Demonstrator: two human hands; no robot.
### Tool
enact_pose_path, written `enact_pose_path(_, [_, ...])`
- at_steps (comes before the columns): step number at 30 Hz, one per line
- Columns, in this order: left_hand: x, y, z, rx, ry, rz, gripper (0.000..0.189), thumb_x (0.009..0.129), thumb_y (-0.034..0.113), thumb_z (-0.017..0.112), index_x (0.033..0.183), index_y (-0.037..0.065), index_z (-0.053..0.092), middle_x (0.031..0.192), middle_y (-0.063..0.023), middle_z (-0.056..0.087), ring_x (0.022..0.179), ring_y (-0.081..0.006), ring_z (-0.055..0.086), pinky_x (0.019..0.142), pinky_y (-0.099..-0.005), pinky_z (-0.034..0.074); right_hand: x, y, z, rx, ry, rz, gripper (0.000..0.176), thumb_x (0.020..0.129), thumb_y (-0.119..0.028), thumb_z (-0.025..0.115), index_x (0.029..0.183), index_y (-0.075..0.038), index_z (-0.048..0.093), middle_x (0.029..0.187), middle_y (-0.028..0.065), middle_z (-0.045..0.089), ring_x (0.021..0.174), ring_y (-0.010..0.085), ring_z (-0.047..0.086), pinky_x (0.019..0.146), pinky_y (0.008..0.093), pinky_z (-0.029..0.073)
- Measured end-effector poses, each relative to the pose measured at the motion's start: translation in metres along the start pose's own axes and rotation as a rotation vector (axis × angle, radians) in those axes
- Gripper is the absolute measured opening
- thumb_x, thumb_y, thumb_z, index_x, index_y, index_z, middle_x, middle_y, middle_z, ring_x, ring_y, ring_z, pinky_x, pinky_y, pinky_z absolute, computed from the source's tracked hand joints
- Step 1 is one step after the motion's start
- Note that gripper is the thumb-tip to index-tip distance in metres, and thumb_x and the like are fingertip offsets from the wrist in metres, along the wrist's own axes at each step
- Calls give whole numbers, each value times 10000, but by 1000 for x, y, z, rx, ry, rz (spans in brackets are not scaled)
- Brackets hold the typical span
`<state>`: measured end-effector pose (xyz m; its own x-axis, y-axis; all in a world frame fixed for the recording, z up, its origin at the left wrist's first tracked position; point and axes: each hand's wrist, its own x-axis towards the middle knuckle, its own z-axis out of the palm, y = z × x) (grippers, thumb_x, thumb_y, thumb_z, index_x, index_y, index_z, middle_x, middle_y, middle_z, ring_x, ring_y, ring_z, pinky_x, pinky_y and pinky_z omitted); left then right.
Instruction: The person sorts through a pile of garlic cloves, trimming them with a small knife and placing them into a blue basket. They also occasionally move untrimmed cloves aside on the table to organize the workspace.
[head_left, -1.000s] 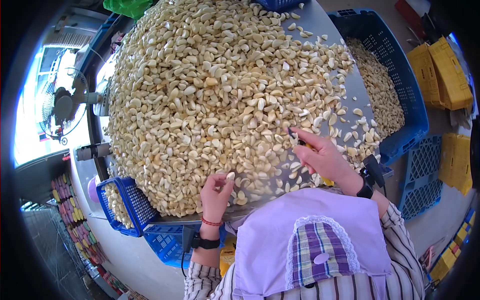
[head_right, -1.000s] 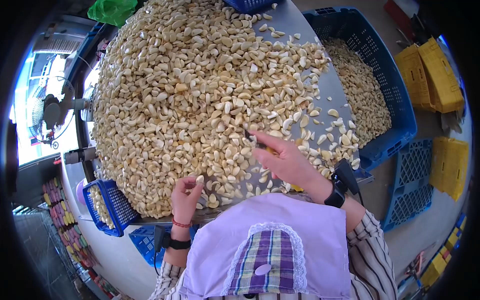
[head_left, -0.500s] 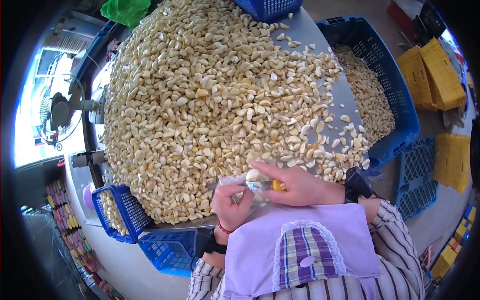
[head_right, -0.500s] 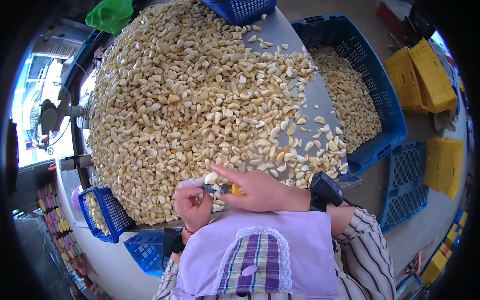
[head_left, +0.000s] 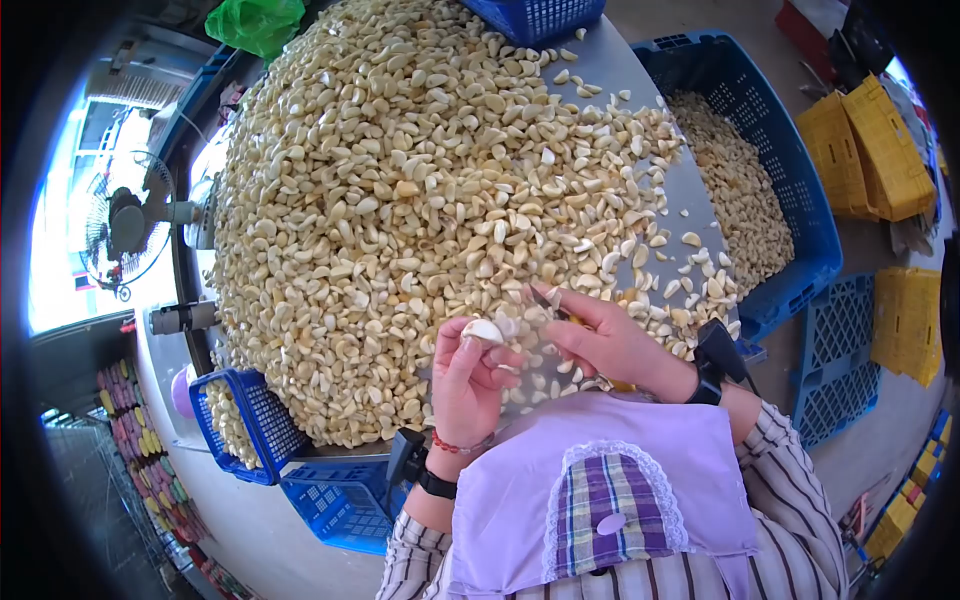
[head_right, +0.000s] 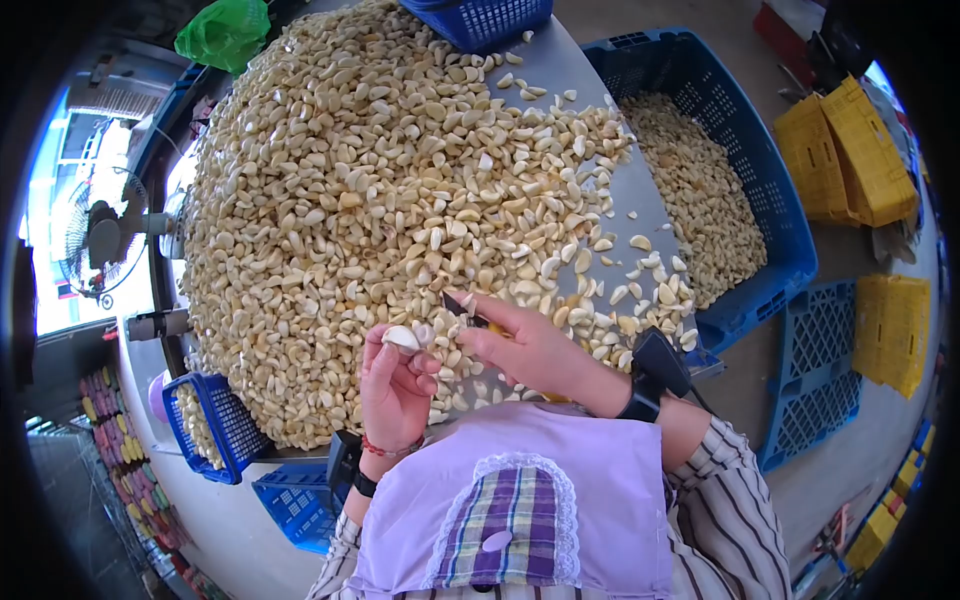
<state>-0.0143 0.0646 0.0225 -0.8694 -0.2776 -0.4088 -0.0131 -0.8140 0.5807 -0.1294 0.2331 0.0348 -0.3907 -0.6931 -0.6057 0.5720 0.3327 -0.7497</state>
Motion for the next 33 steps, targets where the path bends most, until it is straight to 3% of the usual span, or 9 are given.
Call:
enact_pose_path(6, [-3,-1,-5,124,95,-113,108,895,36,544,1002,24,539,905,-71,617,694,-130,614,573,-222,502,12,30,4,-356,-41,-626,601,883,-294,563,1430,-168,347,852,114,647,672,202,583,664,351,471])
enact_pose_path(13, [-18,11,-13,623,73,-118,57,825,-30,588,821,22,563,807,-81,615,512,-84,502,482,-199,408,10,27,0,-446,-256,-435,562,871,-302,572,1403,-226,406,718,74,606,530,128,511,544,282,434])
enact_pose_path(16, [-13,19,-29,17,-415,-55,118,832,92,611,870,33,517,721,-124,572,549,-180,574,505,-219,470,10,22,-7,-170,7,-232,510,879,-234,566,1376,-211,453,691,8,572,488,88,468,510,248,429])
enact_pose_path(19, [-13,30,-17,7,-106,99,164,863,161,589,897,31,494,809,-134,557,632,-222,606,551,-249,529,7,14,-22,161,122,-118,502,886,-155,545,1378,-181,450,690,-22,540,487,44,457,473,196,409])
enact_pose_path(21, [-1,30,-46,-49,-203,73,136,888,124,550,961,11,529,1031,-173,543,841,-258,621,624,-264,562,7,15,-25,201,143,-157,495,891,-109,504,1380,-159,445,678,-25,518,482,37,441,465,178,392])
enact_pose_path(23, [20,24,-37,857,304,-85,155,914,70,497,1031,-5,567,1188,-163,503,975,-258,588,631,-246,554,6,14,-26,240,163,-198,492,896,-64,463,1382,-138,440,666,-28,495,477,30,426,457,161,374])
enact_pose_path(27, [84,-51,-57,1530,-146,646,307,882,-61,433,1138,16,582,1097,-75,531,779,-127,575,628,-227,520,8,13,-28,229,203,-229,485,900,-96,481,1381,-126,436,677,-16,506,465,34,431,444,161,371])
enact_pose_path(30, [116,-65,-6,1551,-265,477,329,863,-68,439,1134,34,595,1100,-50,527,802,-119,573,621,-222,515,7,12,-33,278,226,-287,491,901,-114,502,1386,-121,426,689,-8,522,454,38,436,432,172,374])
enact_pose_path(33, [130,-54,35,964,-323,-53,322,881,-44,443,1139,50,610,1148,-48,529,738,-102,568,594,-215,505,1,11,-43,354,335,-346,464,915,-120,484,1375,-99,428,678,-8,507,448,42,431,420,170,368])
